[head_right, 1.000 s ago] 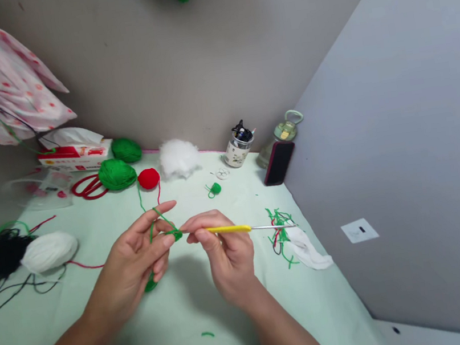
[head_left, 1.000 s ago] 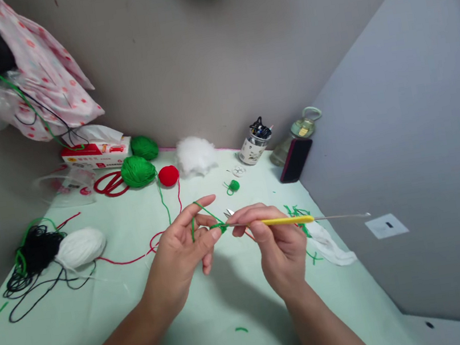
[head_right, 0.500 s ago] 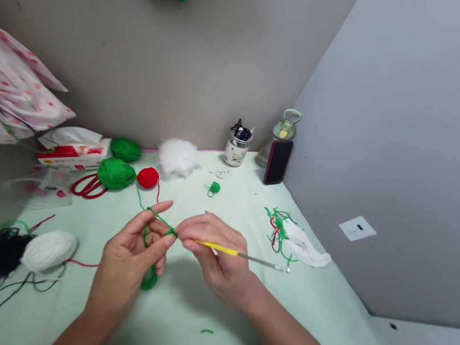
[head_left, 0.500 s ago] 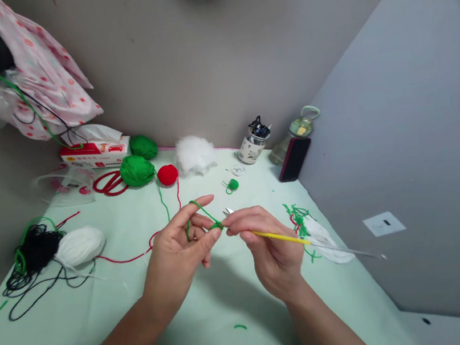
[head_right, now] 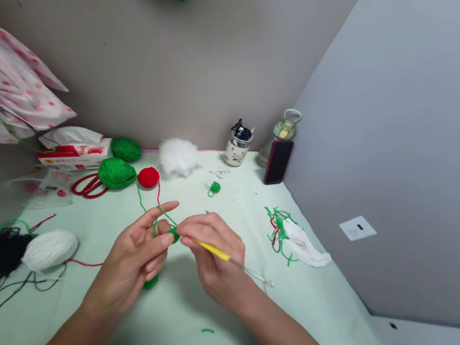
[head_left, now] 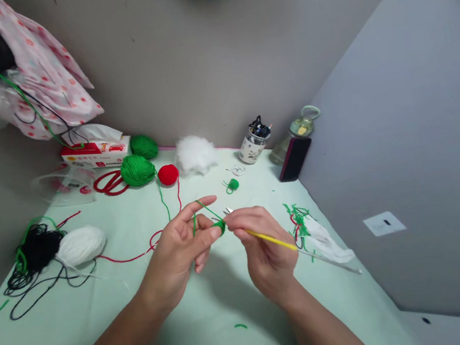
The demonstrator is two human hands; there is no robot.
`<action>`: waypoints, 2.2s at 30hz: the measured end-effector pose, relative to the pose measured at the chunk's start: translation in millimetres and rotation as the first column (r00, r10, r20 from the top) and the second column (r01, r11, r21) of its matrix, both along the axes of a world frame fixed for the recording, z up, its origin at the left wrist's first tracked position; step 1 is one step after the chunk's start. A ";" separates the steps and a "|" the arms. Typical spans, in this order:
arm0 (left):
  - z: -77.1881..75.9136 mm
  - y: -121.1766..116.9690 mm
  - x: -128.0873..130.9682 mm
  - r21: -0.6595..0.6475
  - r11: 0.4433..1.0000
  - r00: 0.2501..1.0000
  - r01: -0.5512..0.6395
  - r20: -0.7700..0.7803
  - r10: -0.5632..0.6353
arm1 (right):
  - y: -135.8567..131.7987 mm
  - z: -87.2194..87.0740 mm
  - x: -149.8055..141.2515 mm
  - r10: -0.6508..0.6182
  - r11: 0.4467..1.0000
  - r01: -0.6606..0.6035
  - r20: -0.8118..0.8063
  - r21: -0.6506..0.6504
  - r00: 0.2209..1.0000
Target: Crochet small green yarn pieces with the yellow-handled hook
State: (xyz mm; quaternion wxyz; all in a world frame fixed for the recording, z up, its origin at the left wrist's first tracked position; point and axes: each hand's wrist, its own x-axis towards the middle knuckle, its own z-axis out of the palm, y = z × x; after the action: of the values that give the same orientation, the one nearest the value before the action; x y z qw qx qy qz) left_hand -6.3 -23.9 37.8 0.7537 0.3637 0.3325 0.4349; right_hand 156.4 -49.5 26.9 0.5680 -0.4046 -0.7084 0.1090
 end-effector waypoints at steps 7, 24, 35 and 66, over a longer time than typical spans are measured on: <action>-0.9 0.5 -3.6 0.014 1.000 1.000 -0.016 -0.018 0.017 | 1.5 17.4 1.8 0.012 0.956 -0.110 -0.337 -0.273 0.942; -3.6 1.0 1.0 0.027 0.998 0.995 -0.060 -0.074 0.062 | 7.9 7.5 -0.5 0.034 0.886 -0.322 -0.647 -0.333 0.762; -4.1 -0.6 0.8 0.069 0.992 0.989 -0.101 -0.105 0.108 | 7.5 9.1 1.1 0.035 0.901 -0.282 -0.595 -0.329 0.803; -1.6 -2.8 -0.4 0.207 0.971 0.939 -0.123 -0.292 0.182 | 2.2 13.9 3.1 0.025 0.963 -0.105 -0.309 -0.247 0.951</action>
State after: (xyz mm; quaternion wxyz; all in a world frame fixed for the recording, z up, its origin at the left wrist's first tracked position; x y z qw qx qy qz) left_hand -6.8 -26.7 36.2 0.6191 0.4688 0.4316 0.4590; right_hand 159.5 -47.3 40.8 0.6081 -0.4302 -0.6053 0.2806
